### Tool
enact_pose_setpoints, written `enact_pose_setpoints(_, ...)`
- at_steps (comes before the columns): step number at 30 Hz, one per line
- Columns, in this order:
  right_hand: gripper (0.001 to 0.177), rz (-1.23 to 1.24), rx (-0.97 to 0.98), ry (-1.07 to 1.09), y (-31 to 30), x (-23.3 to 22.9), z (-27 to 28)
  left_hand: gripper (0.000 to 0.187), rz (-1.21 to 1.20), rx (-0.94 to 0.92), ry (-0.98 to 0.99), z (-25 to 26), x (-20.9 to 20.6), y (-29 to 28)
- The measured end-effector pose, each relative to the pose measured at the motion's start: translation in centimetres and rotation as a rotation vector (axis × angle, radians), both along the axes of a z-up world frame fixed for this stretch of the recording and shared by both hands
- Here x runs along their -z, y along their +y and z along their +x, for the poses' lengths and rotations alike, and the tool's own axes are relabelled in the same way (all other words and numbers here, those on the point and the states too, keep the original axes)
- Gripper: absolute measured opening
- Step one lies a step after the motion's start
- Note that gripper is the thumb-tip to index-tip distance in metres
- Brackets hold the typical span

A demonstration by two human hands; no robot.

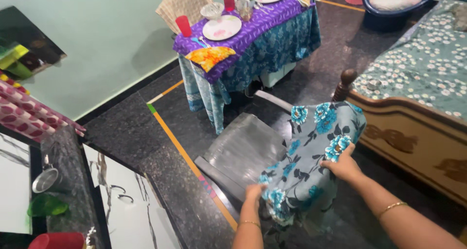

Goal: The person arranges a table setting by placing a folded cloth napkin on a plate, positioning cutlery, and adjusting cups and bowls. They then cover two chairs with patterned cloths and smooth them out.

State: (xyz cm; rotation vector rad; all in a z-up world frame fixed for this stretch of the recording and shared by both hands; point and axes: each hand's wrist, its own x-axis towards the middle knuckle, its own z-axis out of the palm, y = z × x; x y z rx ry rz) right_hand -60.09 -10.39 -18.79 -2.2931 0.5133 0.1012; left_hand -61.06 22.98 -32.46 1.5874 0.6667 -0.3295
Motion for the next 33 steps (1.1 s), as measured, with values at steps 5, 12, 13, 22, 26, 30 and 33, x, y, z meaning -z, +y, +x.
enact_pose_setpoints(5, 0.137, -0.089, 0.045, 0.048, 0.6, -1.1, -1.2, 0.031, 0.248, -0.108, -0.29, 1.5, -2.9, -0.6)
enact_pose_setpoints(12, 0.126, -0.25, -0.015, 0.152, 4.7, -6.1, -0.9, 0.014, -0.651, 0.017, -0.715, 3.5, -20.5, -2.4)
enact_pose_setpoints(13, 0.124, -0.255, -0.073, 0.03, 5.0, -7.9, -0.9, 0.02, -0.689, 0.068, -0.741, 2.9, -23.4, -2.8)
enact_pose_setpoints(22, 0.058, 0.702, -0.589, -0.308, -0.5, -25.7, -8.2, 0.026, 0.137, 0.632, -1.292, -3.7, -40.2, -16.3)
enact_pose_setpoints(26, 0.029, 0.639, -0.202, -0.34, -9.1, -28.8, -12.5, 0.045, 0.1, 0.821, -1.246, -6.0, -43.0, -23.4)
enact_pose_setpoints(30, 0.027, 0.232, -0.281, -0.41, -19.4, -31.2, -17.4, 0.096, 0.48, 0.839, -1.147, -8.5, -45.0, -30.3)
enact_pose_setpoints(33, 0.019, 0.076, -0.161, -0.443, -25.1, -32.6, -22.2, 0.084, 0.43, 1.049, -0.984, -10.3, -46.3, -36.1)
